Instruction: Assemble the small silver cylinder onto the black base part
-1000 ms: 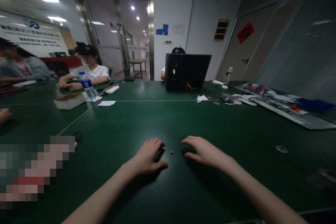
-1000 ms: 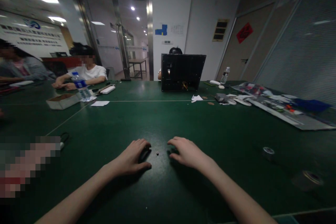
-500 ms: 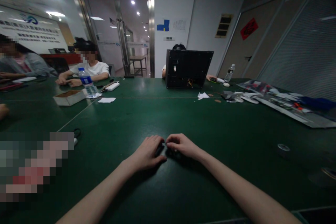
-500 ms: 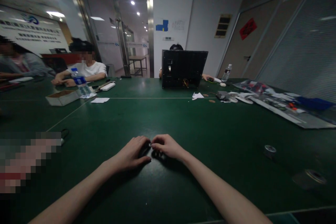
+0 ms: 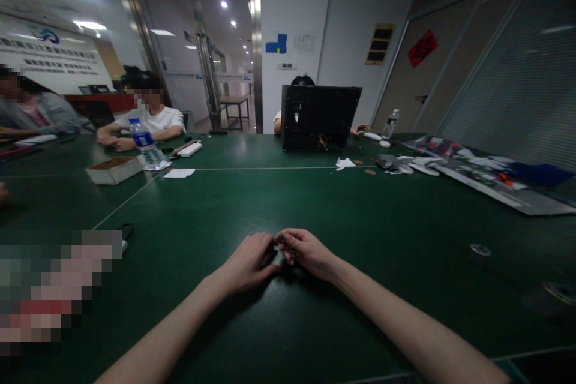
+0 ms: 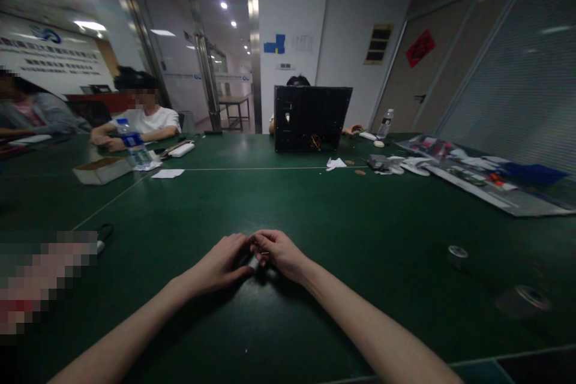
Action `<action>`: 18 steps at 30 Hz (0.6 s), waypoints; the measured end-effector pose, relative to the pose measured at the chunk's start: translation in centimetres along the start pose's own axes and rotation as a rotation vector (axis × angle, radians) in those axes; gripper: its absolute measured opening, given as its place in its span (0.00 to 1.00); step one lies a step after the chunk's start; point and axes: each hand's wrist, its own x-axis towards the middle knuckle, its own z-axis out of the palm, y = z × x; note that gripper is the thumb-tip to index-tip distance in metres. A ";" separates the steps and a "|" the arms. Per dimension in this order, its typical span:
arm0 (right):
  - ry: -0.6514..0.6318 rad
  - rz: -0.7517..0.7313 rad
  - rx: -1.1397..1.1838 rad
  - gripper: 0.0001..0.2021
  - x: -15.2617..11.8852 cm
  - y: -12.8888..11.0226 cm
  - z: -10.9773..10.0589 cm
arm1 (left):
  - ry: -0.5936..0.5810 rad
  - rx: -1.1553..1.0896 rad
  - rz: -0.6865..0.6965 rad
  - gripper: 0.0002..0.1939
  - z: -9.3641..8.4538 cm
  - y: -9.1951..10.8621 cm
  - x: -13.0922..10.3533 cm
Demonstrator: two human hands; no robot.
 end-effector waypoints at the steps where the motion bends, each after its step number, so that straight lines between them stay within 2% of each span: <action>1: 0.000 0.002 -0.001 0.19 0.0 -0.1 0.1 | -0.001 0.001 0.002 0.19 0.0 0.0 0.0; 18: 0.067 -0.085 -0.052 0.17 0.0 -0.2 0.0 | -0.031 -0.027 -0.041 0.16 -0.7 0.6 -0.1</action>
